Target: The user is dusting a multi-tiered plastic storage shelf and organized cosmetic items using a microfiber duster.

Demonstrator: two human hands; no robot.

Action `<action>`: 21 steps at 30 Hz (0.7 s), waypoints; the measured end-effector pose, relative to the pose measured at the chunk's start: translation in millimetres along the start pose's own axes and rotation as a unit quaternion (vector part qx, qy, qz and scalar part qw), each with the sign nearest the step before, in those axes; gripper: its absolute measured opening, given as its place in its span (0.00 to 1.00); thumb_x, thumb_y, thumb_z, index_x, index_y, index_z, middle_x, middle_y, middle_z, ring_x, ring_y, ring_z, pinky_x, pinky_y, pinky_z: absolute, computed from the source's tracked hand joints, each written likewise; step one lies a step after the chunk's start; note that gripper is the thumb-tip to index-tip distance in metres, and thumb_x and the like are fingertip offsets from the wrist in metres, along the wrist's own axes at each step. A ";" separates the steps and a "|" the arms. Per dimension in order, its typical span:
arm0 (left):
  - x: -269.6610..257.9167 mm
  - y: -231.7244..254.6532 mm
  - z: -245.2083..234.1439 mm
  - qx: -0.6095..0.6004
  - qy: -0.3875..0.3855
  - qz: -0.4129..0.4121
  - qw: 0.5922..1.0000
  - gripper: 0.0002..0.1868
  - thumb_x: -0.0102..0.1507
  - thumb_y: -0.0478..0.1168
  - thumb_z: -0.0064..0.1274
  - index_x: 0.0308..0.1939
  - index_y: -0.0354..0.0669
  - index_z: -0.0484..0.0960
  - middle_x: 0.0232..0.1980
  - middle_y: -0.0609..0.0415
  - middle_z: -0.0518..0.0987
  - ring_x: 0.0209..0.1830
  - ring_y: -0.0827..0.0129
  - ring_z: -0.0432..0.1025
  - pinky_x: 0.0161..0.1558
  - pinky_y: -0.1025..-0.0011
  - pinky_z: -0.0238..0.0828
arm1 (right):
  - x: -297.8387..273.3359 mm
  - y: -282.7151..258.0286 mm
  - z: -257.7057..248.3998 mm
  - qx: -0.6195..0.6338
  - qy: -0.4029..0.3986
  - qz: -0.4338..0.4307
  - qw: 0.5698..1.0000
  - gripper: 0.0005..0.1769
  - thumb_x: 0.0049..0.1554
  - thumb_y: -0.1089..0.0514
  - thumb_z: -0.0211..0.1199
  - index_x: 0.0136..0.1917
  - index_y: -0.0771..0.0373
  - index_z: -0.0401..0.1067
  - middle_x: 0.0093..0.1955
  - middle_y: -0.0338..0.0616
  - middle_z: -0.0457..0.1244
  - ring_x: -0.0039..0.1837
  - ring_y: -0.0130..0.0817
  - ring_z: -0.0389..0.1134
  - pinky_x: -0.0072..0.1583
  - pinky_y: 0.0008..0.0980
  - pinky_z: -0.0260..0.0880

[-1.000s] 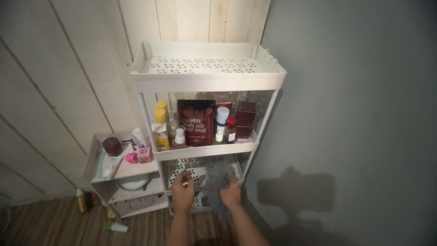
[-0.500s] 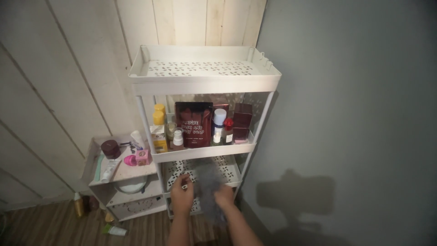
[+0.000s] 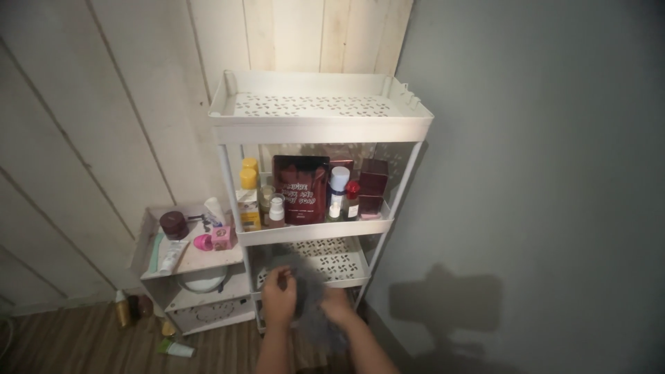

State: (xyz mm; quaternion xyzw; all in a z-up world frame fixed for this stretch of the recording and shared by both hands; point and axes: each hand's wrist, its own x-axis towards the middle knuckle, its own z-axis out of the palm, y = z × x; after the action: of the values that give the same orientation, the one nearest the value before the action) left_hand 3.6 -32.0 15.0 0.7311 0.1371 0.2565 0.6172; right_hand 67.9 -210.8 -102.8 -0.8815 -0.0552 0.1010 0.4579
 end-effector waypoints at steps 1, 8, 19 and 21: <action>-2.2 7.8 -4.3 0.001 0.001 -0.001 1.000 0.13 0.62 0.35 0.55 0.50 0.36 0.82 0.47 0.47 0.85 0.48 0.63 0.81 0.50 0.67 0.76 | 4.3 6.4 -2.0 0.000 -0.002 0.000 1.000 0.25 0.48 0.62 0.61 0.60 0.68 0.73 0.62 0.58 0.67 0.66 0.53 0.67 0.66 0.43 0.66; -0.2 16.2 -11.8 0.016 0.000 -0.026 1.000 0.15 0.63 0.38 0.54 0.52 0.38 0.83 0.50 0.47 0.84 0.49 0.62 0.79 0.48 0.65 0.77 | 2.1 13.8 -22.4 -0.009 0.254 0.201 0.946 0.22 0.50 0.65 0.60 0.59 0.70 0.76 0.57 0.62 0.69 0.60 0.56 0.71 0.63 0.45 0.70; -2.4 4.6 -9.8 0.034 0.015 0.004 0.999 0.14 0.62 0.38 0.55 0.51 0.38 0.84 0.48 0.47 0.85 0.49 0.60 0.80 0.51 0.64 0.75 | 2.3 32.4 -5.5 0.193 -0.007 0.038 0.980 0.17 0.50 0.65 0.59 0.52 0.72 0.80 0.46 0.51 0.72 0.47 0.39 0.73 0.51 0.39 0.72; -3.3 15.0 -13.8 0.052 0.012 -0.015 0.998 0.15 0.61 0.38 0.56 0.51 0.39 0.84 0.48 0.47 0.85 0.49 0.59 0.79 0.51 0.63 0.74 | 3.5 26.2 -14.6 0.132 0.215 0.219 0.943 0.15 0.51 0.65 0.59 0.50 0.73 0.78 0.46 0.57 0.71 0.47 0.48 0.72 0.53 0.46 0.72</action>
State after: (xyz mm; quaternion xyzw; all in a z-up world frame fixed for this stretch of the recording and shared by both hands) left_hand -8.5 -25.2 30.4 0.7572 0.1682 0.2482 0.5803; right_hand 74.8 -236.8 -116.5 -0.8044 0.2526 0.0133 0.5376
